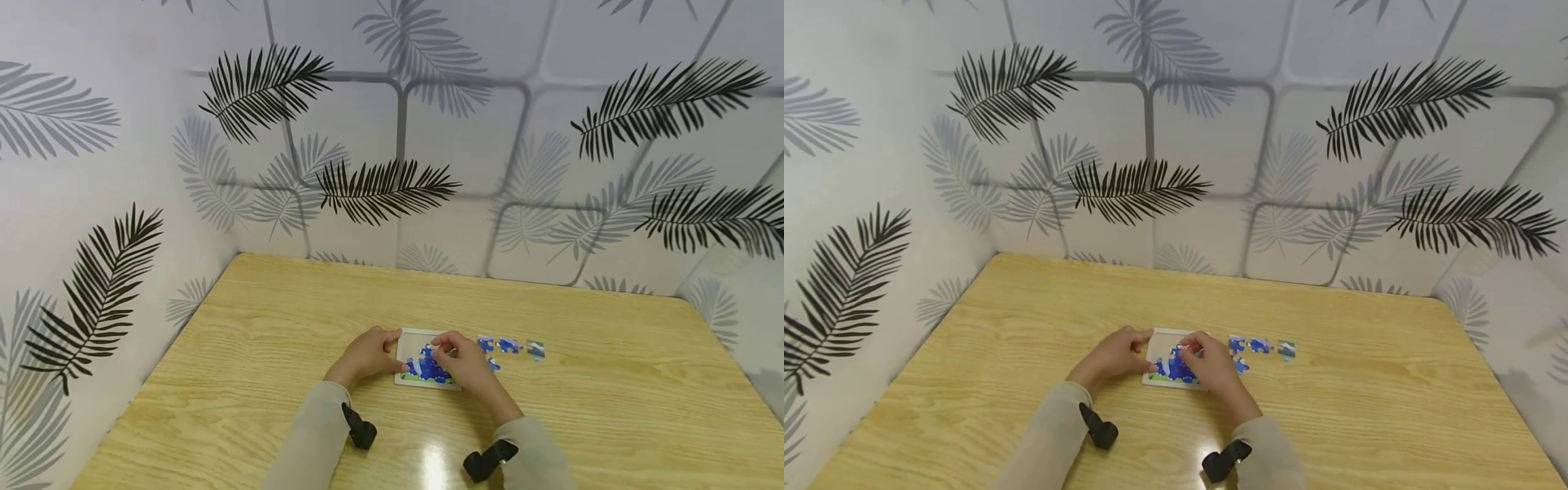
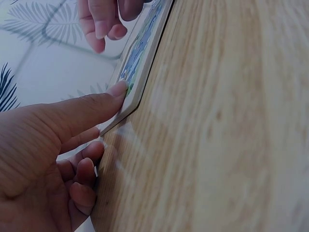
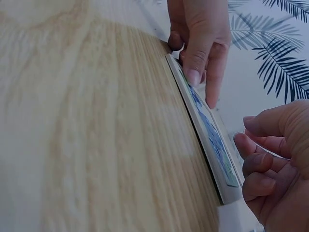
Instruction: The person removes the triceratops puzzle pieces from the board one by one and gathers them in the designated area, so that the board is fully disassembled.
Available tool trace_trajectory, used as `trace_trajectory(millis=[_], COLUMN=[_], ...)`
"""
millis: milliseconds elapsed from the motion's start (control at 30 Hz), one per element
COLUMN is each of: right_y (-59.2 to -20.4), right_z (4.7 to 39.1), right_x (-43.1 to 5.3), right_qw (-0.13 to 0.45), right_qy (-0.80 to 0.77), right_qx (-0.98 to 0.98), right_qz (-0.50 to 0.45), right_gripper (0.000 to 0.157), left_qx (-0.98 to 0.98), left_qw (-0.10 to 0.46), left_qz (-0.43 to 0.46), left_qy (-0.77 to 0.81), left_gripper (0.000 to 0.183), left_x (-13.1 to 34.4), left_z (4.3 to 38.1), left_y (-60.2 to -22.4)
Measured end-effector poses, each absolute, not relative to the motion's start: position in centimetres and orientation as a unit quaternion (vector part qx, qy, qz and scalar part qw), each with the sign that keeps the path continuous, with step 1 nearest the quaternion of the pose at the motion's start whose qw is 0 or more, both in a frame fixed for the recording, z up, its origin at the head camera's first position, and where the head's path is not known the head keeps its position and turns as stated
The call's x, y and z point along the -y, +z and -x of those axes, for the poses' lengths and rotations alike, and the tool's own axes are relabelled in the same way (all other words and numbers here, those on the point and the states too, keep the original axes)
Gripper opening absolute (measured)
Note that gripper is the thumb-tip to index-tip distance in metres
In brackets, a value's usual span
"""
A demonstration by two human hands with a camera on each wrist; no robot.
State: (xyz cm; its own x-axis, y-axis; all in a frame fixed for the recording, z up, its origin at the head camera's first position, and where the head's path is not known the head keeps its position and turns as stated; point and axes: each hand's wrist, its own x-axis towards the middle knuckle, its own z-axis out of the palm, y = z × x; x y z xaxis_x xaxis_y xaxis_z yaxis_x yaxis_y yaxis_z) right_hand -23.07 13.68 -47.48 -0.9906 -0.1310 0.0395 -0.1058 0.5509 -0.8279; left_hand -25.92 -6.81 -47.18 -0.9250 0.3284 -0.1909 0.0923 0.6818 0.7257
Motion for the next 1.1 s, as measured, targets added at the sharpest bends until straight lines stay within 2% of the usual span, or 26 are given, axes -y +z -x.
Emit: trace_trajectory(millis=[533, 800, 1100], right_y=[-48.19, -48.05, -48.08], right_z=[23.33, 23.61, 23.70], right_x=[-13.07, -12.85, -12.70], right_qw=[0.043, 0.052, 0.057], right_qy=[-0.445, -0.408, -0.403], right_qx=[-0.892, -0.910, -0.912], right_qz=[0.064, 0.057, 0.053], right_gripper=[0.019, 0.028, 0.025], left_qx=[-0.904, -0.906, -0.904], left_qw=[0.153, 0.157, 0.157], left_qz=[-0.116, -0.111, -0.115], left_qy=[0.382, 0.377, 0.381], left_gripper=[0.078, 0.078, 0.078], left_x=[6.80, 6.79, 6.78], left_z=[25.97, 25.94, 25.97], left_y=[-47.34, -47.39, -47.38])
